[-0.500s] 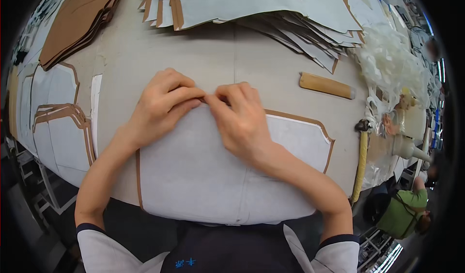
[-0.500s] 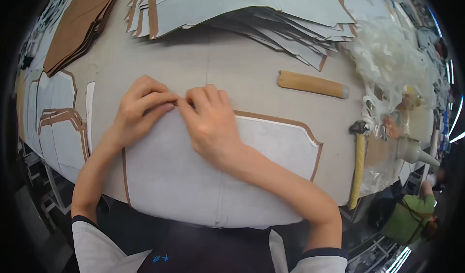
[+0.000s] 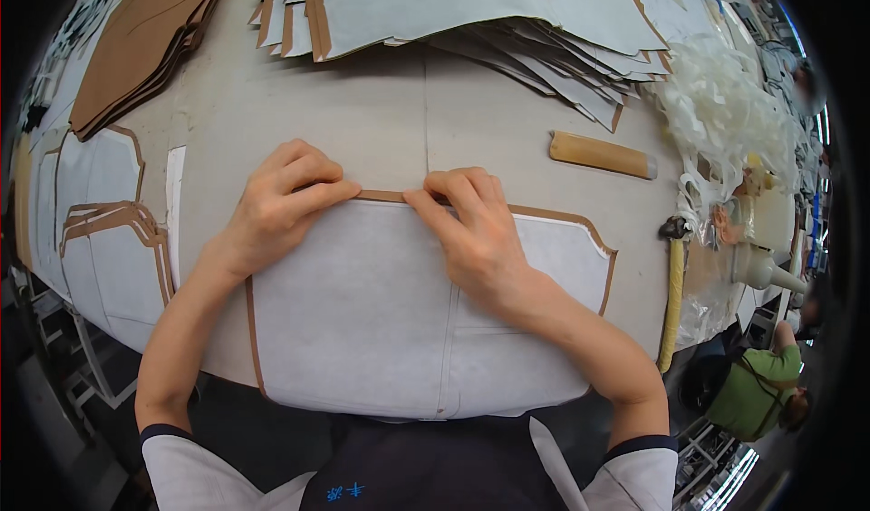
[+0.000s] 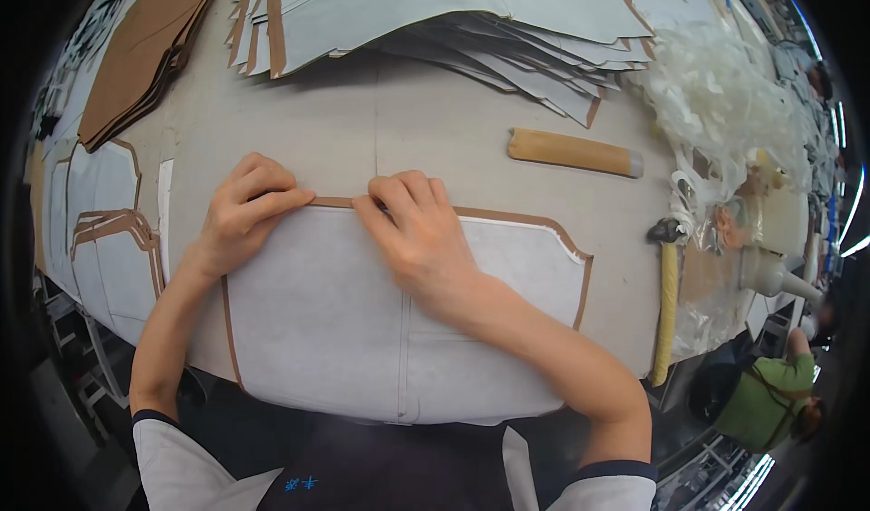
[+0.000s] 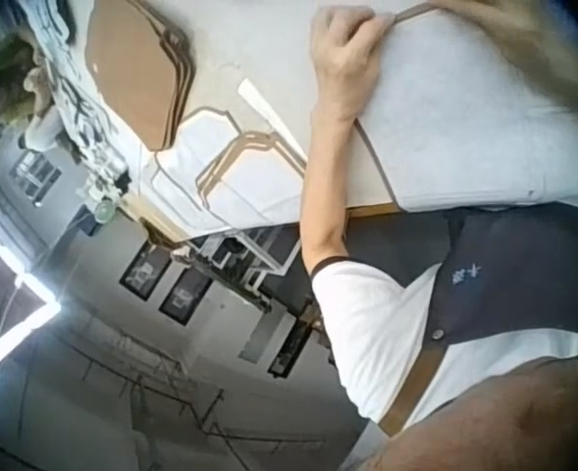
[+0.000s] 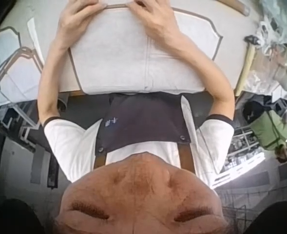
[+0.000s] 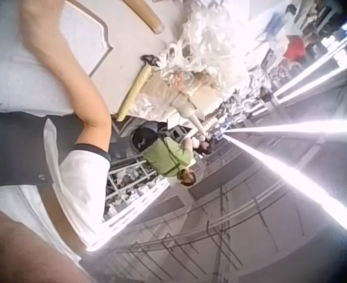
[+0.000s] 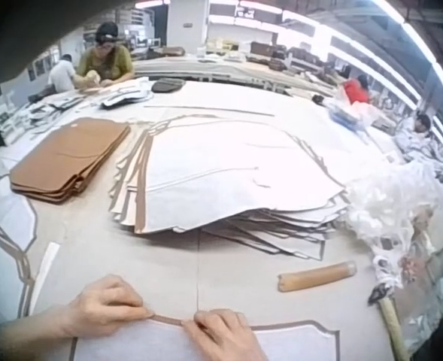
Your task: Folding the edges of leather pieces and hammering them flat to prepare them for further assembly.
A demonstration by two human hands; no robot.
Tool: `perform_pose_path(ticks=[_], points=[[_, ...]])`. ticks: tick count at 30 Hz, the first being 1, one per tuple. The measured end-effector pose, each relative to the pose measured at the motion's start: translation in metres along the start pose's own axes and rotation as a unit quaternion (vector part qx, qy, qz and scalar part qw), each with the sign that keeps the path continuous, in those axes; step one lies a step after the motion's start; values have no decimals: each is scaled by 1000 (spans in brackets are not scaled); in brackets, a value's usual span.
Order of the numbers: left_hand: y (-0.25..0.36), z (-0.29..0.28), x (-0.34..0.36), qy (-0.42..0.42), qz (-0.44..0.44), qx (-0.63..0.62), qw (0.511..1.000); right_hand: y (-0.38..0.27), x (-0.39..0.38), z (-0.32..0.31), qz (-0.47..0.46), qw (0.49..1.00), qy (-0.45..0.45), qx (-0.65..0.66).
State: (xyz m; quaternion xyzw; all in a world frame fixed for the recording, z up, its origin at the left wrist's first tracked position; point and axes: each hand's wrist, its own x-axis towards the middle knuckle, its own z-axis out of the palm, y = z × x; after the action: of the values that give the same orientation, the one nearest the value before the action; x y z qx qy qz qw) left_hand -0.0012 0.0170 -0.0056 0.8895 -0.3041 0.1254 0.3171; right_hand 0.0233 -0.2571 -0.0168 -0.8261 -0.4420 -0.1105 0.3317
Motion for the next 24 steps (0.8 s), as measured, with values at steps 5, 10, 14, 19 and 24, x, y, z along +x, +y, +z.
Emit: perform_pose_path(ticks=[5, 10, 14, 19, 24], points=[[-2, -1, -1, -12, 34, 33, 999, 9, -13, -14, 18, 1000, -17, 0], [-1, -4, -1, -19, 61, 60, 996, 14, -20, -25, 34, 999, -17, 10], [1, -7, 3, -32, 81, 83, 993, 17, -23, -28, 33, 999, -12, 20], [21, 5, 18, -23, 18, 29, 999, 16, -21, -27, 58, 998, -7, 36], [26, 32, 32, 8, 1, -13, 1000, 6, -11, -29, 122, 989, -3, 83]])
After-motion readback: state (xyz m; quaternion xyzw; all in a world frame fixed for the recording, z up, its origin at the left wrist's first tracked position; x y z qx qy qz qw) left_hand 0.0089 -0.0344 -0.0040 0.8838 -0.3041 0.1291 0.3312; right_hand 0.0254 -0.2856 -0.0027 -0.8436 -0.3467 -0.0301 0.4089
